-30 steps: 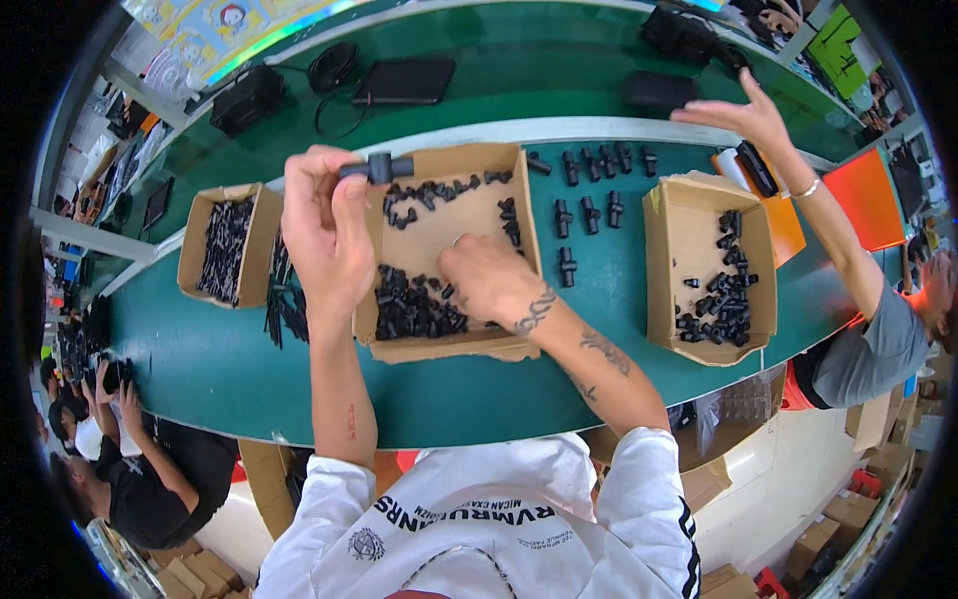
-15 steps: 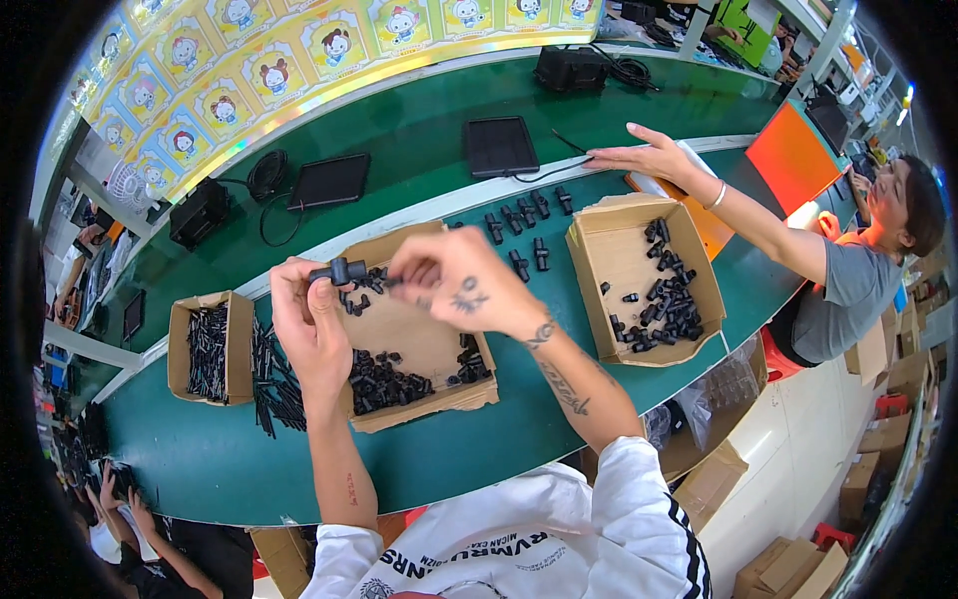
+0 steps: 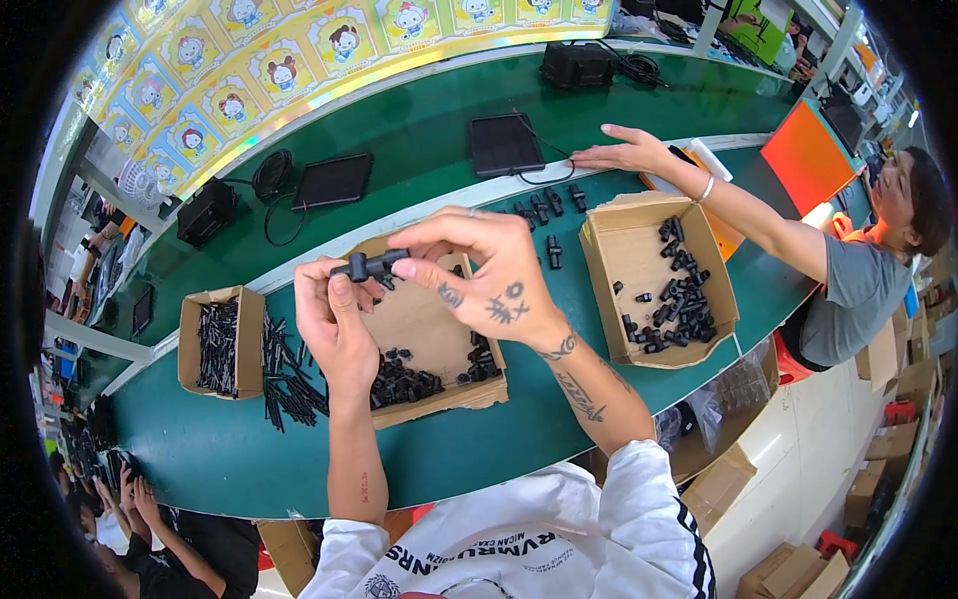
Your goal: Assembling small plastic connector components at a workbench in a production facility.
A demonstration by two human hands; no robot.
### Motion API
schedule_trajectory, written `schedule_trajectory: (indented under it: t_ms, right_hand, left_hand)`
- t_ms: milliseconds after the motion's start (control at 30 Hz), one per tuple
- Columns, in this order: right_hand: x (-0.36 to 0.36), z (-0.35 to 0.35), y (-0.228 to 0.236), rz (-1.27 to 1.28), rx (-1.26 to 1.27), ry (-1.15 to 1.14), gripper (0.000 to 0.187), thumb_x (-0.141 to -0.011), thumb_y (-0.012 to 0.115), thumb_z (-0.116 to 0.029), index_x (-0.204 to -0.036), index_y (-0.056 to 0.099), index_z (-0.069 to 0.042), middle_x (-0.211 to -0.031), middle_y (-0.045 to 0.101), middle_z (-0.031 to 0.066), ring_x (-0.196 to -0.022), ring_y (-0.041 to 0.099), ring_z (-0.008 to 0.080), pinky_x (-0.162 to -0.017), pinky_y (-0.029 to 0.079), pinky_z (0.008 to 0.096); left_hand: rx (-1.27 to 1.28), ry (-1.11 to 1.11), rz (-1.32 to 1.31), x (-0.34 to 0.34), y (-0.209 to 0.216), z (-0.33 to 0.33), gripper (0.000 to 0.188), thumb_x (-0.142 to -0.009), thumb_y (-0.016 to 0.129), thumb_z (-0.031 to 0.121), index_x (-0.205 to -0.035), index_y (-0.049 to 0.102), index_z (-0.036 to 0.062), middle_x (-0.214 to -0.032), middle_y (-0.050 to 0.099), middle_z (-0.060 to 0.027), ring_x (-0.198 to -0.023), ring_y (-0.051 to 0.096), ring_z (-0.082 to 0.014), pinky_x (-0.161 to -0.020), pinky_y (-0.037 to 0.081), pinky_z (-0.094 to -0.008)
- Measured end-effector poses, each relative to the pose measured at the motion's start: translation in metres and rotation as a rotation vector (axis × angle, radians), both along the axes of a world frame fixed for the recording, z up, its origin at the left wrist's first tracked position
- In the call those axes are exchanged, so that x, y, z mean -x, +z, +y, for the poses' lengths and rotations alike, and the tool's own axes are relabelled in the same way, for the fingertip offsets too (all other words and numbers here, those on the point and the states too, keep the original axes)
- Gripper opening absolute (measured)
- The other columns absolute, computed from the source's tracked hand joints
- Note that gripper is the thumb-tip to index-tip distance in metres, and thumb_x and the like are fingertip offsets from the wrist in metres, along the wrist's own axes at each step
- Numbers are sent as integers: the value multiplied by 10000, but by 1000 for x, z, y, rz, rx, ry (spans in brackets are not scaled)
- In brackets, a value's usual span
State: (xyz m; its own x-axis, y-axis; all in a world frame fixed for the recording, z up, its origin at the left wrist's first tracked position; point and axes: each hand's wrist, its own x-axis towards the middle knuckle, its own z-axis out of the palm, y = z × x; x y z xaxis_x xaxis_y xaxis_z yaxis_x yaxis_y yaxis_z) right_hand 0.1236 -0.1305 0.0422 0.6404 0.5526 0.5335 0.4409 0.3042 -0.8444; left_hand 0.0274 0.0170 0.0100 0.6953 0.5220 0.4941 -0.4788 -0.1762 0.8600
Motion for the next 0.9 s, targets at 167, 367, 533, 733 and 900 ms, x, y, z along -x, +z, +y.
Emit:
schedule_trajectory:
  t_ms: [167, 367, 533, 733, 900]
  right_hand:
    - [1, 6, -3, -112, 26, -57, 244, -812, 792, 7, -1053, 758, -13, -920, 726, 100, -761, 643, 129, -622, 487, 253]
    - [3, 5, -1, -271, 45, -124, 272, -778, 794, 19, -1041, 770, -46, -903, 730, 107, -722, 667, 188, -607, 508, 288]
    - [-1, 1, 0, -240, 71, -104, 253, -781, 782, 36, -1023, 761, -34, -902, 736, 101, -749, 686, 188, -635, 519, 285]
    - [1, 1, 2, -51, 51, 6, 237, -789, 772, 40, -1017, 753, -22, -921, 745, 92, -786, 702, 183, -703, 551, 283]
    - [-1, 1, -2, -161, 26, -46, 246, -786, 776, 36, -1024, 758, -25, -930, 743, 100, -804, 707, 188, -721, 563, 301]
  left_hand:
    - [16, -26, 2, 1, 0, 4, 145, -1041, 544, 142, -1005, 471, 23, -873, 558, -46, -726, 539, -76, -621, 403, -213]
    - [-41, -50, 78, 2, 0, 2, 176, -1042, 554, 183, -1015, 487, 22, -808, 588, -39, -688, 515, -54, -610, 390, -198]
    - [-75, -44, 76, 2, 0, -1, 190, -1033, 575, 185, -1029, 502, 9, -844, 609, -55, -711, 556, -67, -627, 418, -201]
    - [-282, 100, -72, 5, -5, 3, 180, -985, 642, 101, -1063, 540, -25, -921, 659, -92, -810, 687, -141, -709, 525, -241]
    - [-169, 41, -25, 4, 0, 1, 170, -980, 650, 100, -1043, 553, -25, -893, 693, -103, -774, 694, -140, -650, 510, -222]
